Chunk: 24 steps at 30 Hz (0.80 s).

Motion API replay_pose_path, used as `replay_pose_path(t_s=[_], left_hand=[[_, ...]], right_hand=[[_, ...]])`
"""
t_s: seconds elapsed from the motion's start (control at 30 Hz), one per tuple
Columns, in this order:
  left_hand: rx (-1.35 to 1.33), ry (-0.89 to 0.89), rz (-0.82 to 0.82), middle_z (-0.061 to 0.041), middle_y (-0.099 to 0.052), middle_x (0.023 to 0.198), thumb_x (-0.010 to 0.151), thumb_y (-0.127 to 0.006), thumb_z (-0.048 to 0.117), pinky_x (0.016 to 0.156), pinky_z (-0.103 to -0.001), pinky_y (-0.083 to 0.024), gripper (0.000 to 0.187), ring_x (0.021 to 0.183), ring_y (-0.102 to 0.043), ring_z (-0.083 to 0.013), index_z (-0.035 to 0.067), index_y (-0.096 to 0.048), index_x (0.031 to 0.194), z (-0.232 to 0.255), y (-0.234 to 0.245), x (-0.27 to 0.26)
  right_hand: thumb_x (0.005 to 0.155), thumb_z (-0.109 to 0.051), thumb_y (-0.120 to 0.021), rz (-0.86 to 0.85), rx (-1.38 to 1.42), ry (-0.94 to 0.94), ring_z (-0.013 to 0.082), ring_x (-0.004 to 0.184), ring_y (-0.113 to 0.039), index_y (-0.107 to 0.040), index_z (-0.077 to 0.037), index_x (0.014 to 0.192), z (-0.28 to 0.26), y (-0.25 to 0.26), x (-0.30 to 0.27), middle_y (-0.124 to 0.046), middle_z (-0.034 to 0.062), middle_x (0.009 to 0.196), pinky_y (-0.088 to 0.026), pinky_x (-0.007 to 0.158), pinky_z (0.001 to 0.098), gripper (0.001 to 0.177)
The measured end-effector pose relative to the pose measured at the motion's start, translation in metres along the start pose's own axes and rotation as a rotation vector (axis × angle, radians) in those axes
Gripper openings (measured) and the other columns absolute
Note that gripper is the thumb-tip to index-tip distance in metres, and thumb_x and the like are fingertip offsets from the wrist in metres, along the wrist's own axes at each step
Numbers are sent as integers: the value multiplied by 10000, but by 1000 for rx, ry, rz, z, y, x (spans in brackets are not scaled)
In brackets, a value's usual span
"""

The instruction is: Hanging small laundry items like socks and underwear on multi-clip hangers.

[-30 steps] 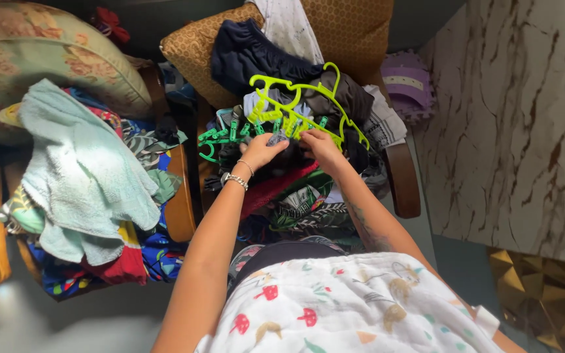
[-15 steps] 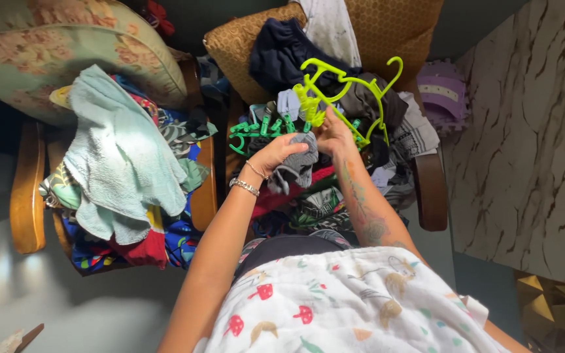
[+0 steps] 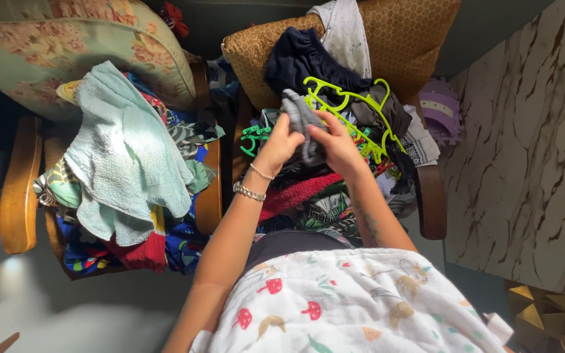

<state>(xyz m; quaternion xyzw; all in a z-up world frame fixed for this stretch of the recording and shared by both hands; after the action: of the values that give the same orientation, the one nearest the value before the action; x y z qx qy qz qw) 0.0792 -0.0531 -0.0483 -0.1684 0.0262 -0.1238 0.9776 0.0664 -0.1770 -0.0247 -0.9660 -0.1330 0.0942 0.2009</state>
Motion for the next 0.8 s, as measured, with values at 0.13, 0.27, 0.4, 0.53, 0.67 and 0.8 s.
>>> replay_pose_path(t_s=[0.13, 0.27, 0.4, 0.53, 0.67, 0.8], left_hand=[[292, -20, -76, -71, -640, 1148, 869, -623, 1, 954, -318, -509, 446, 1069, -618, -165, -5, -515, 1302, 37, -11, -12], [255, -92, 88, -71, -660, 1189, 914, -690, 61, 974, -333, -521, 417, 1094, -636, -177, 26, -556, 1308, 37, 28, 0], [-348, 87, 206, -70, -673, 1199, 989, -664, 185, 913, -377, -538, 359, 1079, -656, -179, 124, -555, 1325, 43, 48, 0], [-838, 217, 109, -78, -685, 1131, 1032, -574, 257, 833, -428, -571, 280, 952, -671, -184, 181, -548, 1300, 23, 29, 4], [-1075, 133, -116, -161, -717, 1138, 1101, -508, 222, 774, -349, -569, 279, 814, -672, -170, 153, -572, 1364, 38, 6, 5], [-1168, 213, -280, -204, -699, 1184, 1114, -508, 205, 678, -302, -552, 351, 871, -682, -206, 12, -490, 1406, 39, -5, 2]], right_hand=[[999, -109, -670, 78, 239, -107, 144, 972, -691, -579, -36, 1345, 5, 9, 1, -704, 59, 1137, -585, 840, 316, 365], [1000, -106, -663, 140, 331, -136, 166, 897, -722, -606, -31, 1189, -1, 14, 3, -708, 70, 1053, -612, 768, 342, 212], [1011, -63, -652, 171, 309, -58, 162, 931, -733, -616, -36, 1140, -11, 29, 8, -717, 81, 1076, -595, 781, 312, 137], [1030, -63, -643, 143, 328, -20, 139, 954, -708, -626, -28, 1208, -26, 11, 4, -713, 72, 1112, -585, 820, 292, 182], [1019, -129, -589, 84, 452, -21, 156, 992, -706, -620, -8, 1272, -45, -16, -2, -722, 90, 1145, -575, 877, 304, 282], [958, -176, -567, 41, 583, -71, 196, 1038, -707, -622, 22, 1291, -62, -39, -8, -723, 127, 1177, -565, 956, 338, 392]])
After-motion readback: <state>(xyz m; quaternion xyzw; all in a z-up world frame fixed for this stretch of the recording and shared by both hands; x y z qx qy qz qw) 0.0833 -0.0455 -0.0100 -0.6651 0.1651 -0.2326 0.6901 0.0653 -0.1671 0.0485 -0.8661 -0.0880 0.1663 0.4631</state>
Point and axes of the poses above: each hand's wrist, its own x-axis towards the middle knuckle, its own y-axis out of the back of the hand, z = x × y, the point moved 9 cm from there along x, towards the middle knuckle
